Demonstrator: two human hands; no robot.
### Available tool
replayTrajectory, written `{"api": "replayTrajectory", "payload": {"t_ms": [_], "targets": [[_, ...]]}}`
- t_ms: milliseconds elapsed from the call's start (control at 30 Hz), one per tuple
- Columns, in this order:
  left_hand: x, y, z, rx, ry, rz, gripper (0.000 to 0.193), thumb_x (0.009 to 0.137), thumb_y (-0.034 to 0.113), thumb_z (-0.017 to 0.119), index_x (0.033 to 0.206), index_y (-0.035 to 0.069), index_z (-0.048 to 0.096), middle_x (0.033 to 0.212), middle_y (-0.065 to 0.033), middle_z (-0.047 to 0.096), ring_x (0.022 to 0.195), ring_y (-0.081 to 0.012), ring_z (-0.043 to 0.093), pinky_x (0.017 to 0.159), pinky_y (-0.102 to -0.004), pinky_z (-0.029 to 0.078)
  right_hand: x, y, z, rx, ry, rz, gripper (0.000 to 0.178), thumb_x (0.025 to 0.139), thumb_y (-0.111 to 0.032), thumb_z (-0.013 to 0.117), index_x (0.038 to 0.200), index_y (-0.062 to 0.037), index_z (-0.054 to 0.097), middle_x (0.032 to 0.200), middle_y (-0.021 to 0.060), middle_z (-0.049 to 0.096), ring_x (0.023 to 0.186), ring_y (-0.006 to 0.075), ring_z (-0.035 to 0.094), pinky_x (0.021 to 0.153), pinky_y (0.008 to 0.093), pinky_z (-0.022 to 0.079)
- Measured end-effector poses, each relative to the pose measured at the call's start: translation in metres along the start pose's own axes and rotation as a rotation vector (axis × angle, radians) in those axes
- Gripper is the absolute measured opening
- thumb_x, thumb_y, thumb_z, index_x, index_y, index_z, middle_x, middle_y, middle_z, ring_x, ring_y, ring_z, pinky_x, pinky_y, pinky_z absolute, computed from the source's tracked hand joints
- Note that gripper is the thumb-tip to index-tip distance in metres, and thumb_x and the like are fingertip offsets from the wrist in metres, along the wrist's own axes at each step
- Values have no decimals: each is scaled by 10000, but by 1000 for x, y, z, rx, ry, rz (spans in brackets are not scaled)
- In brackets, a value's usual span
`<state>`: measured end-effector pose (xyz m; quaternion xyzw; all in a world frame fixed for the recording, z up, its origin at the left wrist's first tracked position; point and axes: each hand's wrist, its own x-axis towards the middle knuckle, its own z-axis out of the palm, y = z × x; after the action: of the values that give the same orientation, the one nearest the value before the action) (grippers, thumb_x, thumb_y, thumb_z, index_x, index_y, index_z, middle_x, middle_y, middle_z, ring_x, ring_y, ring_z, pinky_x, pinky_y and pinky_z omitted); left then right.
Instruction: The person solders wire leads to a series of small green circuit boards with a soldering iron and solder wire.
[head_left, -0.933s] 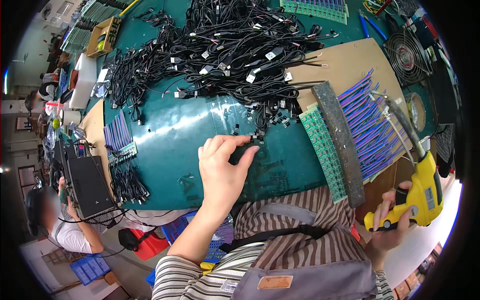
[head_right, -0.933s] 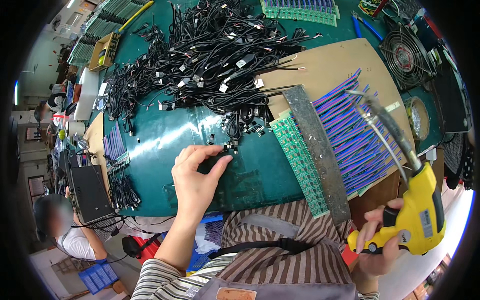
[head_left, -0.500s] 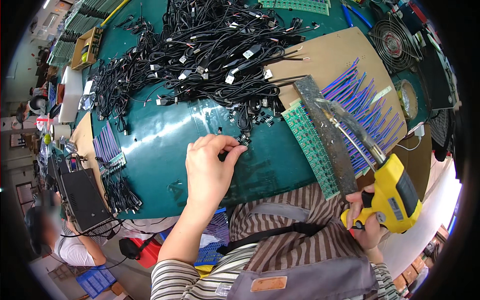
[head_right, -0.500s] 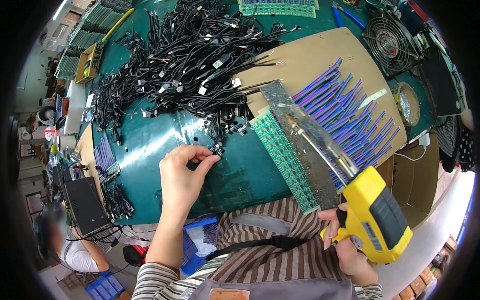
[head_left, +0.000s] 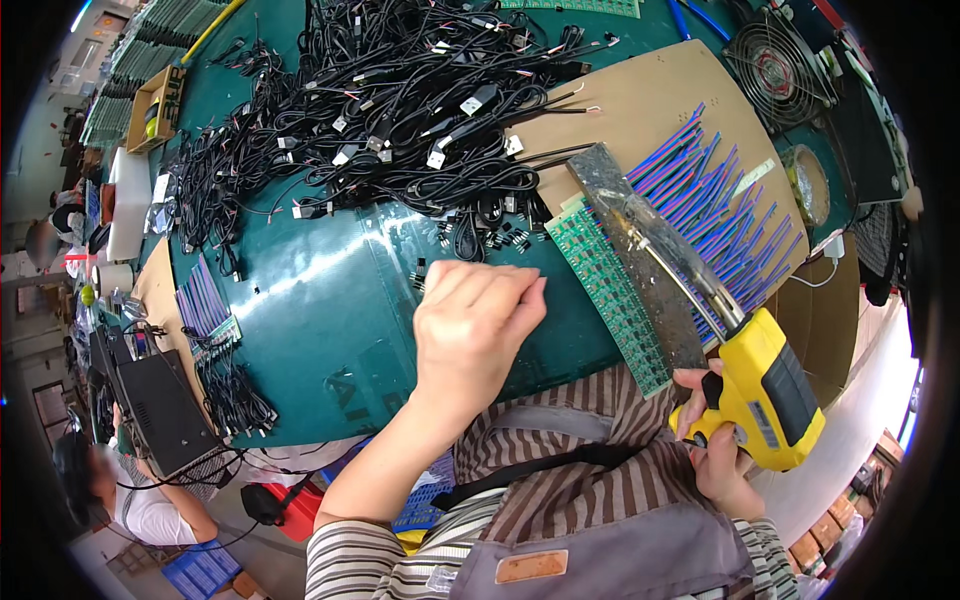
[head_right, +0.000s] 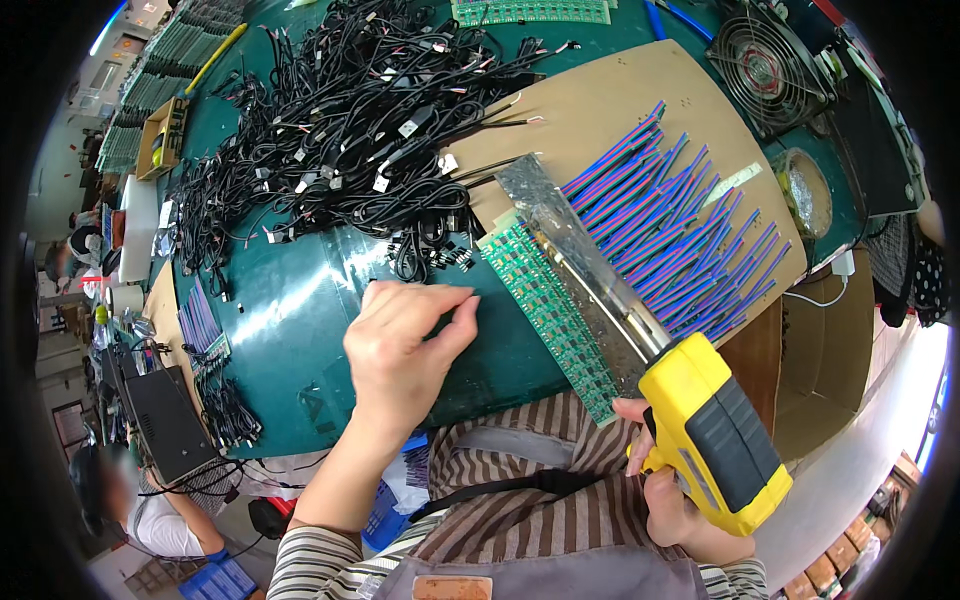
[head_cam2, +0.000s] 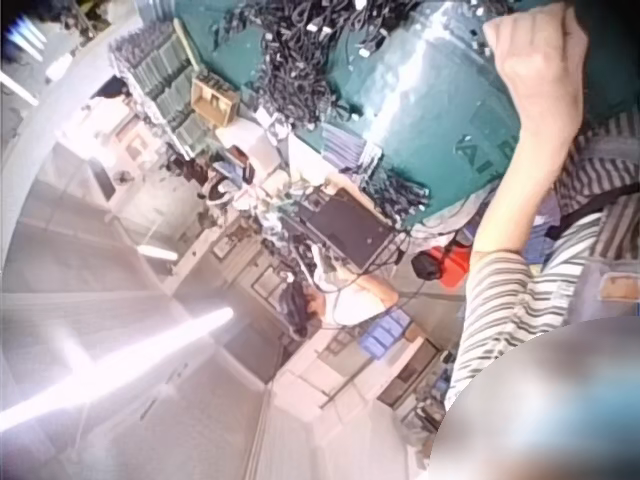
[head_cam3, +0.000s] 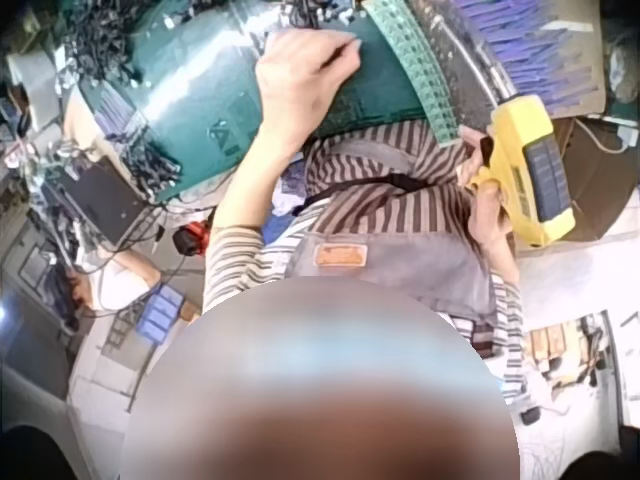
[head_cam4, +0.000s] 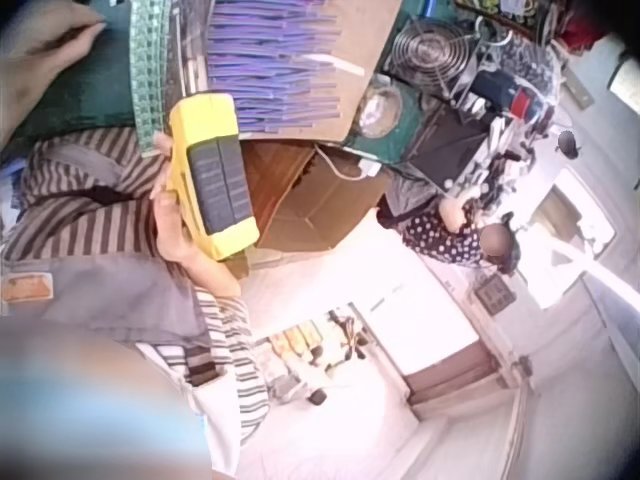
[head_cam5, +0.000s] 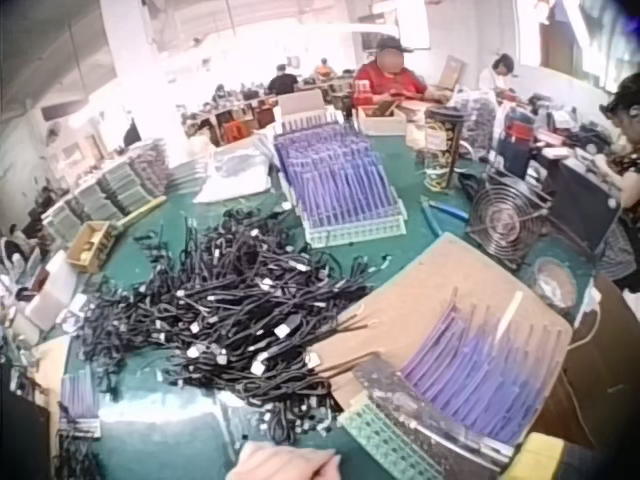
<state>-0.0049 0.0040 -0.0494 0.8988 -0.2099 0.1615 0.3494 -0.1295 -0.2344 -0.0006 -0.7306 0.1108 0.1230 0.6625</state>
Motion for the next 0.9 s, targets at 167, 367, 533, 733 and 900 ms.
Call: {"api": "replayTrajectory", "payload": {"t_ms": [167, 367, 533, 733, 900], "targets": [[1, -7, 15, 5, -46, 95, 220, 703, -7, 782, 908, 43, 722, 760, -45, 669, 706, -209, 631, 703, -332, 463, -8, 8, -8, -92, -6, -46, 692, 962, -572, 504, 1371, -39, 337, 1116, 142, 581, 766, 120, 531, 668, 277, 480], [-6, 9, 8, -102, -49, -79, 202, 745, -14, 771, 930, 42, 715, 882, -80, 712, 808, -221, 669, 781, -353, 470, -2, 24, -11, -426, 273, -293, 508, 680, -209, 894, 964, -58, 502, 891, 45, 487, 770, 149, 517, 688, 287, 433], [3, 38, 13, -195, -100, 81, 179, 750, 32, 786, 905, 97, 725, 1023, -60, 730, 958, -206, 685, 879, -339, 441, 14, 40, -9, -466, 302, -274, 666, 643, -47, 876, 1086, -76, 381, 1046, 66, 439, 1019, 185, 470, 911, 330, 402], [-9, 27, 27, -120, -106, 111, 155, 763, 38, 775, 898, 95, 724, 1028, -37, 740, 1035, -176, 690, 914, -345, 468, 11, 46, -10, -574, 361, -305, 620, 660, -36, 863, 1094, -52, 420, 1033, 70, 521, 935, 172, 533, 855, 314, 441], [-7, 28, 28, -135, -104, 95, 147, 772, 34, 767, 902, 89, 724, 1034, -44, 740, 1036, -178, 691, 932, -347, 477, 14, 55, -14, -391, 495, -218, 657, 626, -127, 913, 1116, -23, 487, 1004, 71, 549, 881, 196, 580, 767, 323, 479]]}}
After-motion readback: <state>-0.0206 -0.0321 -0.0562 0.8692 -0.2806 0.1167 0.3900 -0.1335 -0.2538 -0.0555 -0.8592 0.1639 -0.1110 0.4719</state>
